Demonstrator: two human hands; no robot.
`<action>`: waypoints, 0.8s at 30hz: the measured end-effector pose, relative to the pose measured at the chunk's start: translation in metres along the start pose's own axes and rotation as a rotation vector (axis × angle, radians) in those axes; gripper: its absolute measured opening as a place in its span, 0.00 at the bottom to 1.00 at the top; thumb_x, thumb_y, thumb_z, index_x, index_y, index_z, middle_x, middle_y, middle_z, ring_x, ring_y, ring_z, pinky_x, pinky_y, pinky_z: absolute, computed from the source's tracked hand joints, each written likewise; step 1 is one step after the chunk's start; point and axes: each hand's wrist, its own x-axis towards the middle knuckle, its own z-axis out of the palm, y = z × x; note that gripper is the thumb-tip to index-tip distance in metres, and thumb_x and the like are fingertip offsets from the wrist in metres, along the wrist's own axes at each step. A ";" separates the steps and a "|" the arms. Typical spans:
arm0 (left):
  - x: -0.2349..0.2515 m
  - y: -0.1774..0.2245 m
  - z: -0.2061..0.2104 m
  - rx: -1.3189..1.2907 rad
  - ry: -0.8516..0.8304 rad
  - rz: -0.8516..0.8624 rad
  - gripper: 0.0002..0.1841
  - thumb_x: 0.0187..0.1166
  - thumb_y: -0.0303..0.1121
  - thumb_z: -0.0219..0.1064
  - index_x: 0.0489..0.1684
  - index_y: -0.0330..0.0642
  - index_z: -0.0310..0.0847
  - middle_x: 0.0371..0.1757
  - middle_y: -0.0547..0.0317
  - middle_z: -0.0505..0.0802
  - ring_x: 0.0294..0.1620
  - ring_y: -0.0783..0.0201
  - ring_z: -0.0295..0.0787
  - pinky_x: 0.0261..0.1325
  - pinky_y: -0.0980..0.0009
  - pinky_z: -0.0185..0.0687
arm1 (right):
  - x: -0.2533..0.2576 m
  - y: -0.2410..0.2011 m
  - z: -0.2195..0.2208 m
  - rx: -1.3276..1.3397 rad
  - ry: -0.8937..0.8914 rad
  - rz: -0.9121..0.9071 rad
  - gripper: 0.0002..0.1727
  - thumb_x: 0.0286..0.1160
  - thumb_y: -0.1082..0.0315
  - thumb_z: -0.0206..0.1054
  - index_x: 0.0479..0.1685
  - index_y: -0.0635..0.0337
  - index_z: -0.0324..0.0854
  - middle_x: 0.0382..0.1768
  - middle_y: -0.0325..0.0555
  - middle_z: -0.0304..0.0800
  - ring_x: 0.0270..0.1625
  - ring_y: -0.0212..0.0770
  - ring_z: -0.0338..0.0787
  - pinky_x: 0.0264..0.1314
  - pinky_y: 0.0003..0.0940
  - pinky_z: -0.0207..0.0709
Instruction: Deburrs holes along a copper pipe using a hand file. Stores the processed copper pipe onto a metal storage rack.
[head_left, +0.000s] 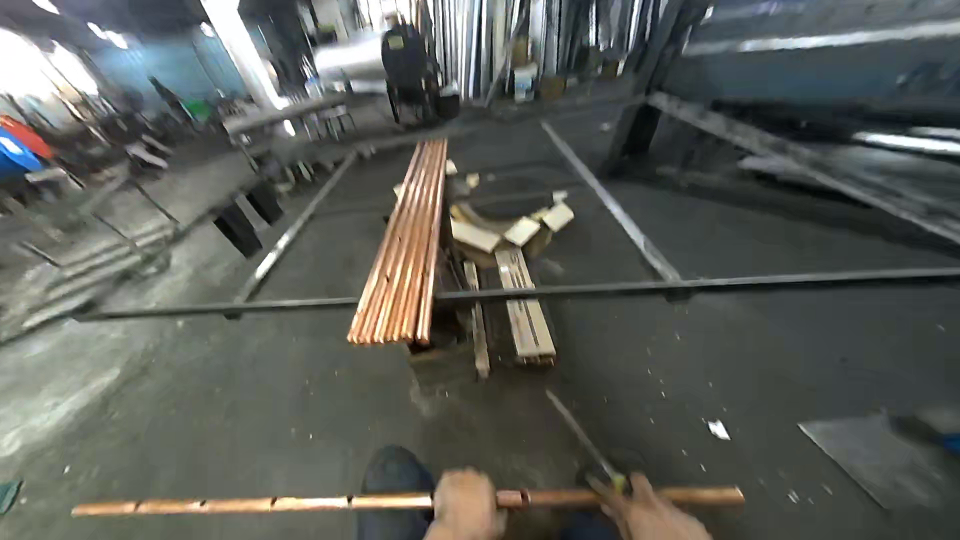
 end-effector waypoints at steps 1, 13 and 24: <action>0.002 0.003 -0.010 0.002 -0.070 -0.042 0.27 0.75 0.59 0.65 0.49 0.41 0.90 0.58 0.41 0.95 0.63 0.38 0.91 0.62 0.32 0.83 | -0.003 -0.002 -0.004 -0.007 -0.009 -0.015 0.25 0.89 0.56 0.54 0.83 0.26 0.76 0.68 0.70 0.81 0.53 0.69 0.91 0.46 0.65 0.86; 0.027 -0.001 -0.034 -0.023 -0.304 -0.035 0.22 0.70 0.53 0.65 0.41 0.41 0.88 0.50 0.43 0.95 0.55 0.41 0.93 0.51 0.30 0.83 | -0.082 -0.021 -0.026 0.088 -0.233 -0.314 0.28 0.92 0.57 0.47 0.91 0.33 0.64 0.54 0.61 0.89 0.46 0.63 0.93 0.42 0.62 0.86; 0.020 0.006 -0.034 0.026 -0.215 -0.122 0.21 0.69 0.52 0.67 0.42 0.42 0.89 0.53 0.46 0.95 0.57 0.43 0.93 0.53 0.35 0.86 | -0.058 -0.042 -0.028 0.037 -0.202 -0.278 0.28 0.90 0.57 0.51 0.89 0.31 0.69 0.50 0.59 0.92 0.41 0.61 0.94 0.37 0.60 0.86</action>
